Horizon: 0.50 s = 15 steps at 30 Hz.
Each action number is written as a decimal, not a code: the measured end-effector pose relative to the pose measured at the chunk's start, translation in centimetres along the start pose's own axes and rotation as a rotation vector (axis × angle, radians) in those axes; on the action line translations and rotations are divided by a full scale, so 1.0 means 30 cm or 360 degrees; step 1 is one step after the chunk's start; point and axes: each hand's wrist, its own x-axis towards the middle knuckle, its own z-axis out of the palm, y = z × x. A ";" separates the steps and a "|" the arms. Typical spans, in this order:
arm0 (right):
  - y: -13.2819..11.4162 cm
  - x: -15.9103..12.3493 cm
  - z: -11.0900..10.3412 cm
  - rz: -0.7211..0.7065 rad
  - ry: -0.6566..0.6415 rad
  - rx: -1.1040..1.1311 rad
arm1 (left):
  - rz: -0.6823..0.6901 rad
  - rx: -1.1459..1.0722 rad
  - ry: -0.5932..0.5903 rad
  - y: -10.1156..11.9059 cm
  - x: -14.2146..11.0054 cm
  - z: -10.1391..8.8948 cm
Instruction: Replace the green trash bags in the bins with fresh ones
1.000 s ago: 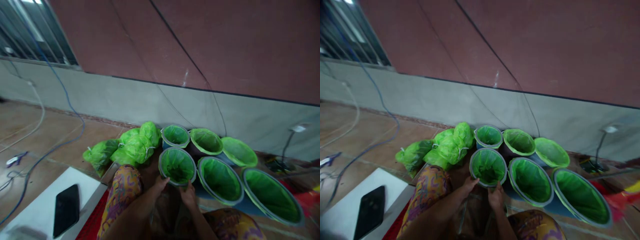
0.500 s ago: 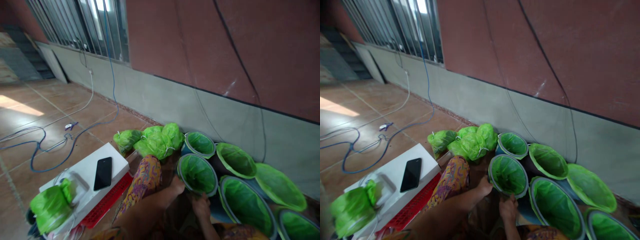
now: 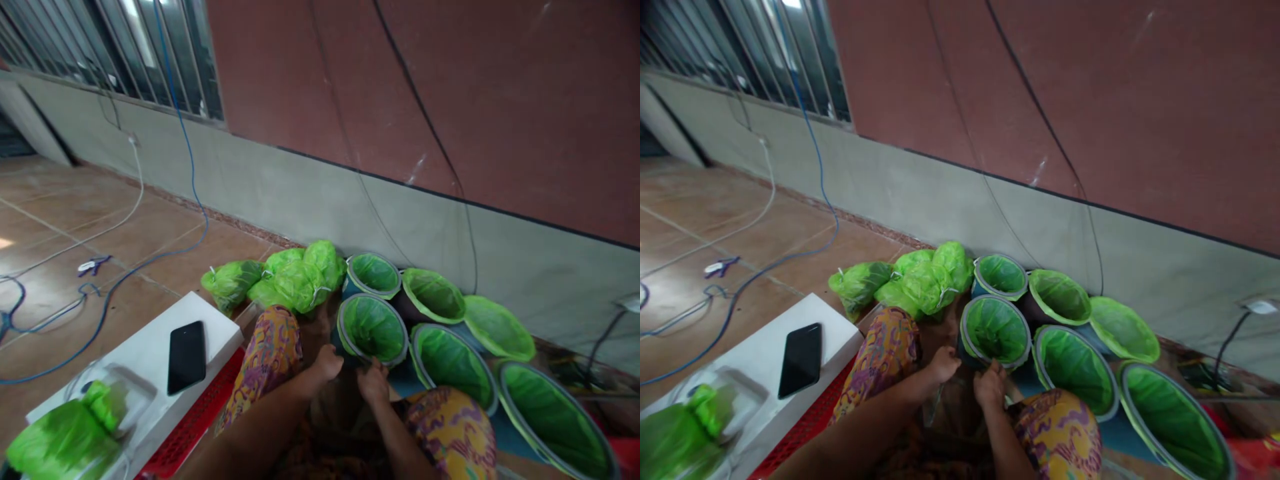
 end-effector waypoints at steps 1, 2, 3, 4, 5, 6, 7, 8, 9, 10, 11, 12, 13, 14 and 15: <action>-0.002 0.000 0.001 -0.0002 0.0002 -0.0001 | -0.0002 0.0042 0.0005 0.001 -0.002 0.002; -0.003 0.000 0.003 0.0000 0.0005 -0.0010 | -0.0001 0.0082 0.0012 0.003 -0.003 0.006; -0.005 0.000 0.004 0.0001 0.0007 -0.0024 | -0.0001 0.0116 0.0017 0.007 -0.003 0.011; -0.007 0.000 0.004 0.0001 0.0006 -0.0039 | -0.0003 0.0142 0.0021 0.013 -0.003 0.019; -0.010 -0.001 0.004 0.0001 0.0006 -0.0051 | 0.0006 0.0168 0.0011 0.023 -0.003 0.028; -0.012 -0.003 0.003 -0.0001 0.0005 -0.0061 | 0.0033 0.0197 -0.0021 0.037 -0.004 0.038; -0.014 -0.004 0.002 -0.0005 0.0002 -0.0068 | 0.0078 0.0224 -0.0066 0.057 -0.007 0.047; -0.016 -0.006 0.002 -0.0012 -0.0002 -0.0075 | 0.0137 0.0244 -0.0118 0.084 -0.011 0.053; -0.017 -0.008 0.002 -0.0019 -0.0007 -0.0082 | 0.0212 0.0252 -0.0175 0.118 -0.017 0.053; -0.018 -0.009 0.004 -0.0028 -0.0010 -0.0089 | 0.0281 0.0233 -0.0208 0.158 -0.024 0.048; -0.018 -0.010 0.007 -0.0043 -0.0012 -0.0094 | 0.0339 0.0191 -0.0238 0.204 -0.030 0.034; -0.017 -0.010 0.012 -0.0057 -0.0010 -0.0097 | 0.0400 0.0128 -0.0263 0.255 -0.035 0.013; -0.016 -0.008 0.019 -0.0068 -0.0003 -0.0097 | 0.0445 0.0065 -0.0298 0.308 -0.035 -0.018; -0.014 -0.006 0.026 -0.0073 0.0007 -0.0095 | 0.0466 0.0007 -0.0323 0.362 -0.029 -0.056; -0.011 -0.002 0.034 -0.0070 0.0018 -0.0094 | 0.0474 -0.0064 -0.0275 0.412 -0.015 -0.102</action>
